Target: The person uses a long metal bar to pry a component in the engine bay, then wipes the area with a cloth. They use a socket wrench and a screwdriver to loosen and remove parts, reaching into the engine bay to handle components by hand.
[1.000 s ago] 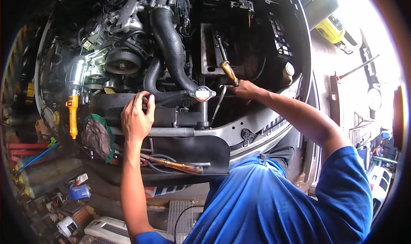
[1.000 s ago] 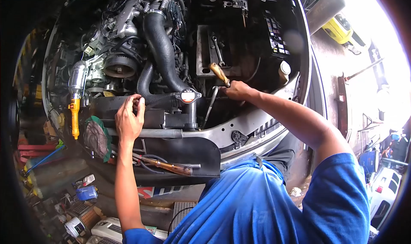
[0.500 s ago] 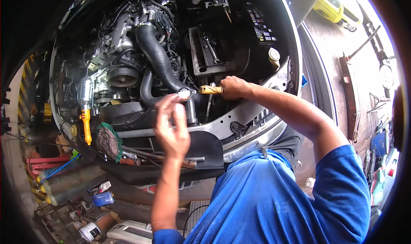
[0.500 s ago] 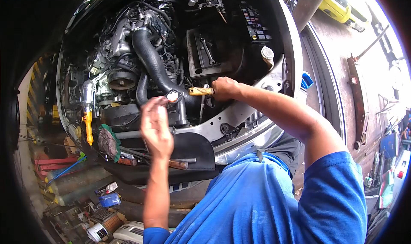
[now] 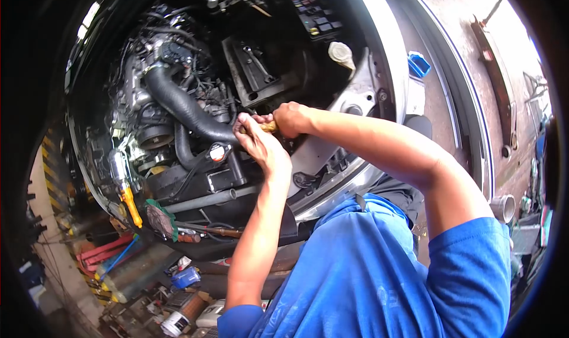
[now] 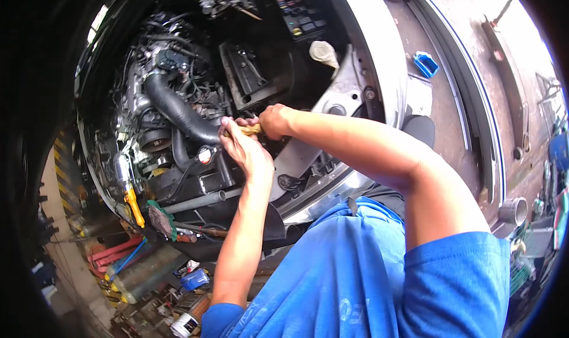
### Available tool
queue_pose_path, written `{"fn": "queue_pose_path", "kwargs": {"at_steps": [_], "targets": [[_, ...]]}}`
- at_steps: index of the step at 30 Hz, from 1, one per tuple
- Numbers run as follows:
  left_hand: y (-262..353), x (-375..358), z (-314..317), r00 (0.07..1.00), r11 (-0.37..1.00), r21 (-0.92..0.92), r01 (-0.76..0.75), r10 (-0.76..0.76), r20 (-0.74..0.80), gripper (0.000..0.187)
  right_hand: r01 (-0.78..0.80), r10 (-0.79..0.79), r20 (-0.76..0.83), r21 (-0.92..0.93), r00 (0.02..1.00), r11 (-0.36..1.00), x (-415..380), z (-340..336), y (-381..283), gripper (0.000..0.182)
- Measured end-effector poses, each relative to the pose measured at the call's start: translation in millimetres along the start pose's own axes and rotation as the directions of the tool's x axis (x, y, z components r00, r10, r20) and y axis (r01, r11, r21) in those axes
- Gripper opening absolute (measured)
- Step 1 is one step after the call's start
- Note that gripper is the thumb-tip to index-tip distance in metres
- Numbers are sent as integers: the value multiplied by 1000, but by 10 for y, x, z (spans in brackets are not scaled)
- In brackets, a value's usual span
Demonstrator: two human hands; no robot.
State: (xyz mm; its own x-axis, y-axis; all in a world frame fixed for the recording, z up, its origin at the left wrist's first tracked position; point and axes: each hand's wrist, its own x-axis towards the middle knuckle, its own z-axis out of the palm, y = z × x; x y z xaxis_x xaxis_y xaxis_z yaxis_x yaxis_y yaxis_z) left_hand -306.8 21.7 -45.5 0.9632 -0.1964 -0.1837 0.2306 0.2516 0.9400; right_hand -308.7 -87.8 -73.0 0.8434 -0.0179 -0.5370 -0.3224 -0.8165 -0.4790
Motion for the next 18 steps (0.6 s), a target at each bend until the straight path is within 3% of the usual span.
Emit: {"fn": "queue_pose_path", "kwargs": {"at_steps": [2, 4, 6, 7, 8, 10, 11, 13, 16, 18], "targets": [[-137, 216, 49, 998, 997, 38, -67, 67, 17, 28, -44, 43, 38, 38, 998, 998, 40, -8, -3, 33], [-122, 487, 131, 999, 985, 175, 7, -13, 36, 31, -67, 66, 21, 83, 998, 994, 1, -71, -39, 37], [-70, 762, 253, 971, 908, 418, -39, -64, 230, 32, -126, 125, 15, 178, 992, 976, 203, -4, 27, 41], [-84, 844, 355, 971, 853, 520, -34, -95, 219, 32, -229, 210, 96, 276, 973, 933, 181, -77, 50, 43], [-102, 899, 398, 957, 840, 541, -46, -118, 265, 33, -311, 291, 111, 279, 950, 909, 136, -140, 50, 45], [-171, 919, 369, 943, 882, 469, -36, -126, 309, 33, -317, 319, 35, 254, 947, 914, 6, -202, 80, 42], [-158, 910, 272, 917, 901, 432, 16, -186, 353, 34, -284, 286, 21, 207, 958, 936, -28, -205, 90, 40], [-59, 706, 67, 932, 936, 351, 21, -146, 333, 39, -207, 208, 4, 110, 978, 972, 15, -91, 114, 35], [199, 187, -276, 959, 952, 298, 65, -141, 244, 56, -27, 7, -158, -123, 987, 992, 83, 80, 128, 26], [250, -56, -537, 946, 943, 283, 173, -239, 217, 62, 79, -130, -186, -261, 974, 962, 33, 79, 66, 20]]}}
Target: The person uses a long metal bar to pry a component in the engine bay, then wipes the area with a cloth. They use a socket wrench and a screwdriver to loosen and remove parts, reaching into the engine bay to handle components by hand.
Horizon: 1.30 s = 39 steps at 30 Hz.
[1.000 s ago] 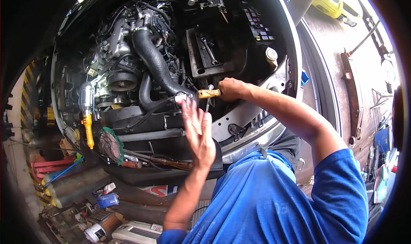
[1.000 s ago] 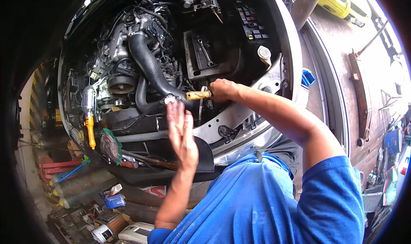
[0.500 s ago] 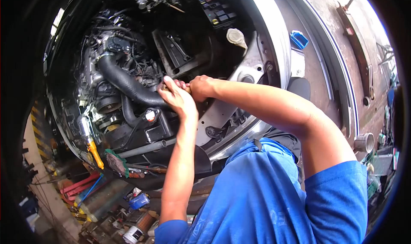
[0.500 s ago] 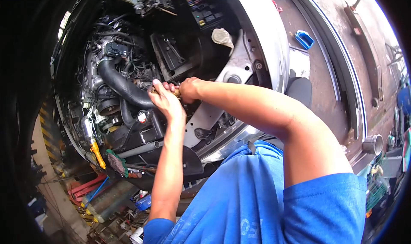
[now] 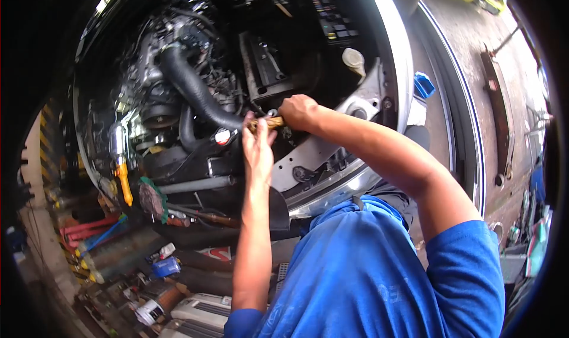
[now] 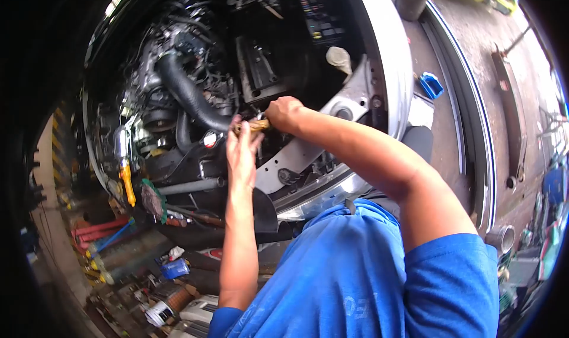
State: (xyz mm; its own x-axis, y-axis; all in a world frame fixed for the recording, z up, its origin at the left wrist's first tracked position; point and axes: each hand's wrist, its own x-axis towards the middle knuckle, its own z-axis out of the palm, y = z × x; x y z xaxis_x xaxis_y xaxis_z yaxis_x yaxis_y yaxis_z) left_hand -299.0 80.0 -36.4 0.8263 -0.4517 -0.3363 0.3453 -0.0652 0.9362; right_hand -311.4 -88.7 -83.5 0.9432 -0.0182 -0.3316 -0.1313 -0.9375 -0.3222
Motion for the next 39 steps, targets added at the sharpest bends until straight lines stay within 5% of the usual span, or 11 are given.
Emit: {"fn": "queue_pose_path", "kwargs": {"at_steps": [6, 9, 15, 20, 22, 24, 26, 28, 31, 35, 39], "targets": [[-259, -86, 51, 998, 977, -212, -31, 18, -64, 54, 5, -1, 94, -46, 996, 999, -76, -133, -77, 25], [-326, 211, 281, 982, 978, -95, -184, 178, -67, 55, -180, 154, 136, 209, 979, 961, -72, -145, -102, 38], [-227, 793, 499, 991, 942, 327, -78, 110, -79, 59, -185, 131, 234, 223, 963, 957, 176, 74, 193, 81], [-243, 1159, 481, 997, 871, 486, -75, 63, 39, 64, 185, -227, 150, 254, 962, 949, 420, 227, 421, 64], [-50, 834, 483, 998, 961, 267, -65, 70, -8, 63, 107, -141, 152, 216, 978, 971, 303, 133, 349, 55], [-341, 910, 338, 993, 967, 231, -107, 117, -30, 66, -200, 156, 250, 163, 956, 966, -195, -419, -33, 46], [-301, 816, 249, 995, 940, 330, -91, 95, 4, 67, 91, -100, -49, -171, 994, 981, -386, -344, -18, 36], [-321, 847, 232, 998, 927, 370, -65, 69, 3, 62, 252, -243, 65, -262, 968, 932, -466, -533, -204, 18], [-227, 891, 177, 985, 938, 340, -75, 17, 170, 52, 646, -655, 105, -337, 749, 685, -439, -467, -98, 14], [-59, 902, 101, 981, 930, 367, -15, -57, 186, 53, 625, -622, 317, -688, 716, 369, -285, -422, -247, 16], [-56, 848, 70, 974, 890, 435, -135, 39, 222, 55, 568, -449, 367, -663, 815, 488, -227, -260, -321, 21]]}}
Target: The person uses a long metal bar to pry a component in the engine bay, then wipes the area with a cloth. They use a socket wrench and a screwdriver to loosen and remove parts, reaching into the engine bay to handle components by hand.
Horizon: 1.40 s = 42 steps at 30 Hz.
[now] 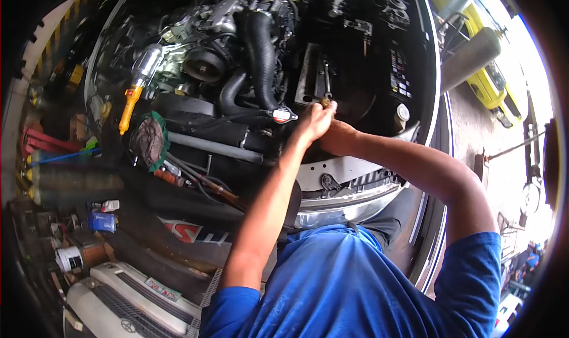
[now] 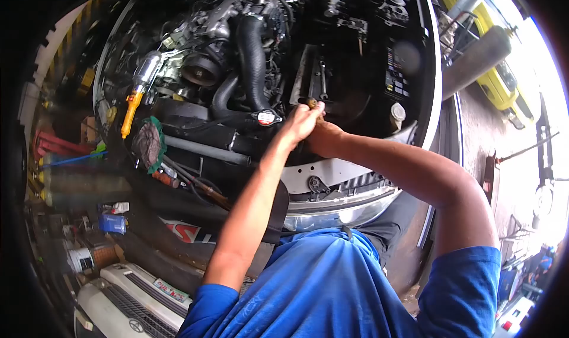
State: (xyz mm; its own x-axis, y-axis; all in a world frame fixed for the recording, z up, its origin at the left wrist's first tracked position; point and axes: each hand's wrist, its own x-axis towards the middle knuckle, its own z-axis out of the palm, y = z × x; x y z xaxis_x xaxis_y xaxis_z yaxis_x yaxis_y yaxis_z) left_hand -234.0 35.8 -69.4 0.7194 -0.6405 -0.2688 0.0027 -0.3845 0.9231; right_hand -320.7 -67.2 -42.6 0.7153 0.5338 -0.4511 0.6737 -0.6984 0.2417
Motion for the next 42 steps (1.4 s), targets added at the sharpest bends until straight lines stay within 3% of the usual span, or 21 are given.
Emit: {"fn": "queue_pose_path", "kwargs": {"at_steps": [1, 6, 7, 9, 10, 12, 13, 14, 15, 16, 18, 19, 20, 23, 26, 29, 32, 35, 38, 41, 42], "targets": [[60, -64, 17, 1000, 1000, 18, 8, -8, -30, 56, -22, 26, 84, -46, 996, 999, 64, 70, -16, 29], [196, -298, 114, 958, 977, 165, -137, 173, -228, 61, -96, 86, 83, 127, 993, 987, 443, 731, 3, 52], [199, -368, 96, 963, 972, 193, -133, 173, -207, 58, -117, 106, 107, 102, 989, 988, 477, 838, 13, 49], [182, -649, 45, 908, 939, 181, -292, 332, -257, 55, -111, 130, 185, -109, 974, 988, 619, 1021, -42, 44], [316, -862, -112, 951, 962, 45, -269, 273, -142, 53, -84, 127, 208, -206, 970, 975, 679, 1070, -91, 42], [577, -1239, -595, 972, 969, -105, -223, 229, 59, 46, 63, -52, 145, -71, 988, 995, 318, 702, 156, 16], [529, -1339, -771, 960, 946, -171, -274, 280, 9, 37, 143, -141, 112, -12, 984, 990, 133, 488, 284, 7], [705, -1512, -1037, 974, 970, -92, -223, 220, -47, 31, 157, -147, 125, -74, 981, 985, 96, 375, 268, 6], [595, -1550, -1198, 937, 952, -86, -294, 270, -220, 29, 175, -156, 140, -135, 978, 975, 64, 344, 265, 6], [527, -1556, -1463, 900, 954, 44, -296, 294, -321, 30, 164, -133, 215, -135, 968, 977, 82, 306, 245, 6], [398, -1505, -1990, 785, 916, 378, -134, 331, -524, 38, 198, -169, 284, -75, 944, 977, 112, 146, 259, 7], [280, -1414, -2230, 719, 861, 507, 28, 335, -609, 43, 218, -192, 312, -51, 930, 975, 124, 106, 286, 8], [-9, -1267, -2511, 660, 772, 635, 44, 455, -598, 43, 210, -185, 299, -51, 936, 976, 148, 131, 301, 9], [-610, -1016, -2800, 654, 611, 785, 108, 551, -518, 40, 221, -211, 197, -34, 958, 975, 181, 162, 348, 9], [-557, -975, -2706, 662, 628, 763, 152, 509, -550, 33, 187, -195, 193, 56, 962, 981, 174, 208, 359, 7], [-597, -987, -2716, 658, 670, 731, 128, 495, -568, 29, 110, -149, 181, 208, 972, 972, 173, 260, 409, 18], [-585, -979, -2694, 666, 658, 736, 158, 480, -571, 30, -63, -43, 377, 264, 925, 963, 172, 113, 459, 33], [-569, -998, -2698, 666, 665, 726, 174, 463, -584, 32, -132, 11, 330, 348, 944, 928, 149, 243, 531, 43], [-576, -1014, -2702, 667, 672, 718, 183, 452, -592, 34, -26, -80, 273, 364, 959, 931, 225, 323, 506, 31], [-596, -1017, -2704, 657, 685, 707, 178, 452, -604, 32, 107, -75, 278, -103, 958, 989, 372, 484, 118, 23], [-604, -1019, -2714, 651, 682, 711, 175, 462, -603, 32, 125, -46, 399, -172, 916, 977, 355, 229, 26, 18]]}}
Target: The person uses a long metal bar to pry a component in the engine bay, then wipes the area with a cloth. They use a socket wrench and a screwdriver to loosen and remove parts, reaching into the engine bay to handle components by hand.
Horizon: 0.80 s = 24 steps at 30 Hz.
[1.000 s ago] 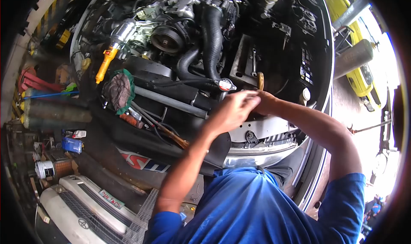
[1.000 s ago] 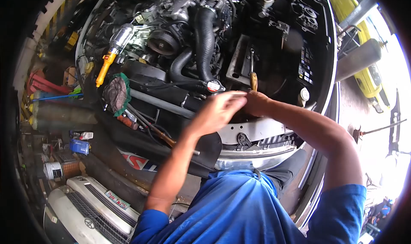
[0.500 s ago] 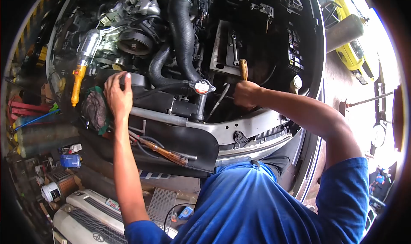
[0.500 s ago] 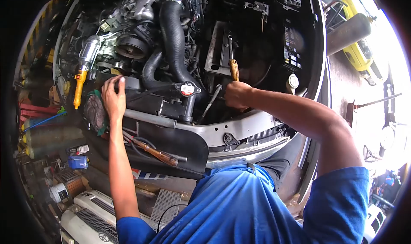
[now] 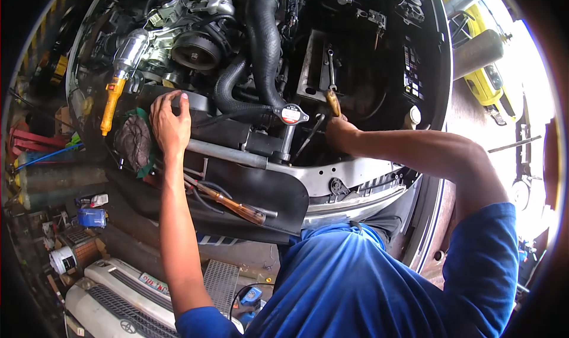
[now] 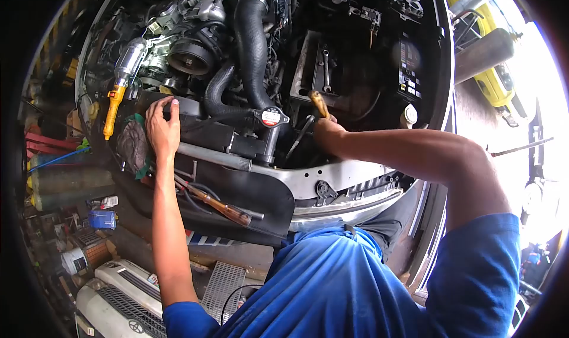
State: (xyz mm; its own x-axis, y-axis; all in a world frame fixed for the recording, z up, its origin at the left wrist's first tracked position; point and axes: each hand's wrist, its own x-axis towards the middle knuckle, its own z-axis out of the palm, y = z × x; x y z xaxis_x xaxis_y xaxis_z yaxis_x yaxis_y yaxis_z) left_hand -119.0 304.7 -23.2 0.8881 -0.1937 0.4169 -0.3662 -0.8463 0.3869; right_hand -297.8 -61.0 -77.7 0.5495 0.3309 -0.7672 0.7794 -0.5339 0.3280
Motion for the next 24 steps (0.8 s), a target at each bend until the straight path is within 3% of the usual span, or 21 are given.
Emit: {"fn": "queue_pose_path", "kwargs": {"at_steps": [3, 9, 12, 15, 18, 21, 24], "targets": [[-3, -22, 18, 1000, 1000, -9, -1, 1, -22, 30, -34, 31, -68, -36, 997, 999, -65, -25, -46, 18], [-12, -35, 21, 1000, 1000, -22, -3, 2, -29, 28, 94, -39, -234, 228, 972, 969, -127, 161, 138, 12], [31, 5, 5, 999, 999, -33, -14, 13, -29, 25, 76, 31, -369, 272, 929, 959, -50, 363, 146, 11], [41, 11, 1, 1000, 999, -32, -19, 18, -25, 25, 79, 60, -340, 380, 939, 922, -58, 387, 185, 13], [37, 15, 24, 1000, 999, -36, -18, 17, -25, 25, -7, 55, -81, 503, 995, 864, -226, 120, 304, 22], [65, 8, -1, 999, 999, -19, -33, 32, -30, 27, -34, 82, -54, 590, 995, 807, -192, 171, 361, 29], [56, 2, -12, 1000, 1000, -19, -24, 23, -16, 25, 52, 14, -111, 565, 994, 824, -107, 244, 320, 24]]}}
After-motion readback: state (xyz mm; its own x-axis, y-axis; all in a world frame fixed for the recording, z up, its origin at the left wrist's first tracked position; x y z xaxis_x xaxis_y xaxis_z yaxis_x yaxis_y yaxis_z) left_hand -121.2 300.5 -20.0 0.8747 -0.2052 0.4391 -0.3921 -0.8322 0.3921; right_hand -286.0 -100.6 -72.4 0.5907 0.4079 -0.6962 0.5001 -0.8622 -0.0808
